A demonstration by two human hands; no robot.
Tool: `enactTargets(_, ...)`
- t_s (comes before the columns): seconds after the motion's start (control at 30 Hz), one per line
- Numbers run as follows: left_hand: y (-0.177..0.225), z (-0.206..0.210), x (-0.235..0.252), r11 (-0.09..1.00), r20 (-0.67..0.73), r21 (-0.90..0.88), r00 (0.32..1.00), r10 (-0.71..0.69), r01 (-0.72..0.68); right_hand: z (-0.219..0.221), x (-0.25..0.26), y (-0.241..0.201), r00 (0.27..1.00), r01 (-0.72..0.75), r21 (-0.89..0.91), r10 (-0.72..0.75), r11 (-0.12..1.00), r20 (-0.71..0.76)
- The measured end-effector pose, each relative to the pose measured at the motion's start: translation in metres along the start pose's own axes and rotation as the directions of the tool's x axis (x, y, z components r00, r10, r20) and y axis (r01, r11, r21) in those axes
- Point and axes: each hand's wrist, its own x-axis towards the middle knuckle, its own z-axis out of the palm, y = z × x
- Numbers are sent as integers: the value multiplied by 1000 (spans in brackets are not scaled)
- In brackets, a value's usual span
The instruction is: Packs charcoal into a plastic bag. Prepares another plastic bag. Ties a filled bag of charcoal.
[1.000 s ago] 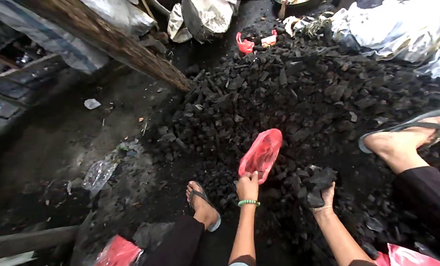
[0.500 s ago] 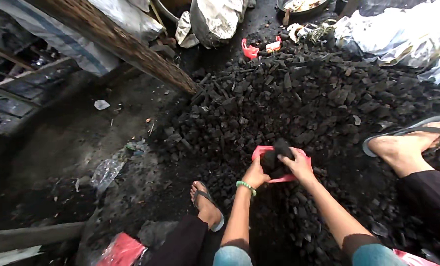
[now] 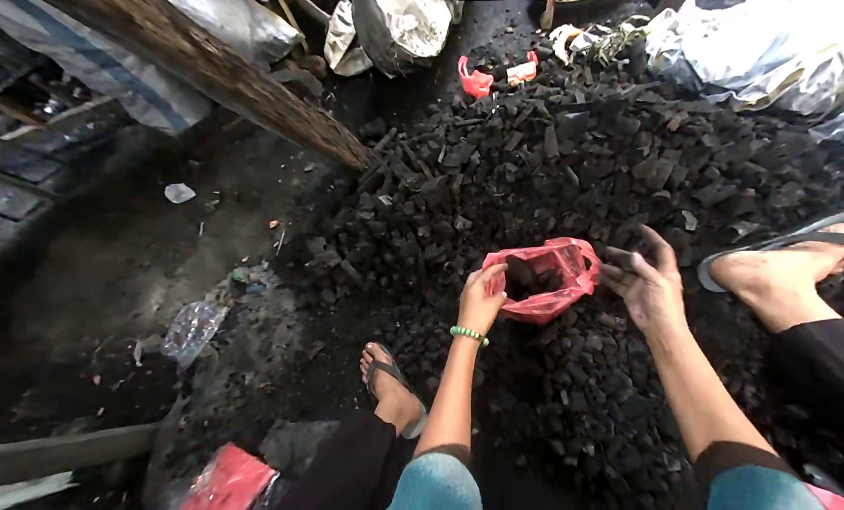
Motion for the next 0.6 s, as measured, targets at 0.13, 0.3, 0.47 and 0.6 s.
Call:
enactTargets(0.13, -45, 18, -55, 929, -497, -369, 848, -186, -12, -55, -30, 75, 948, -87, -534, -95, 841, -303)
enactTargets(0.3, -81, 90, -122, 838, -431, -41, 747, -507, 544, -31, -52, 127, 976, -216, -930, 46, 298, -212)
enactTargets(0.47, -94, 133, -126, 754, -415, 113, 721, -556, 647, -35, -74, 128, 1000, -13, -981, 24, 191, -8)
enactTargets(0.6, -83, 132, -121, 729, -377, 99, 703, -603, 678, -59, -78, 132, 996, 81, -954, 9, 288, 88)
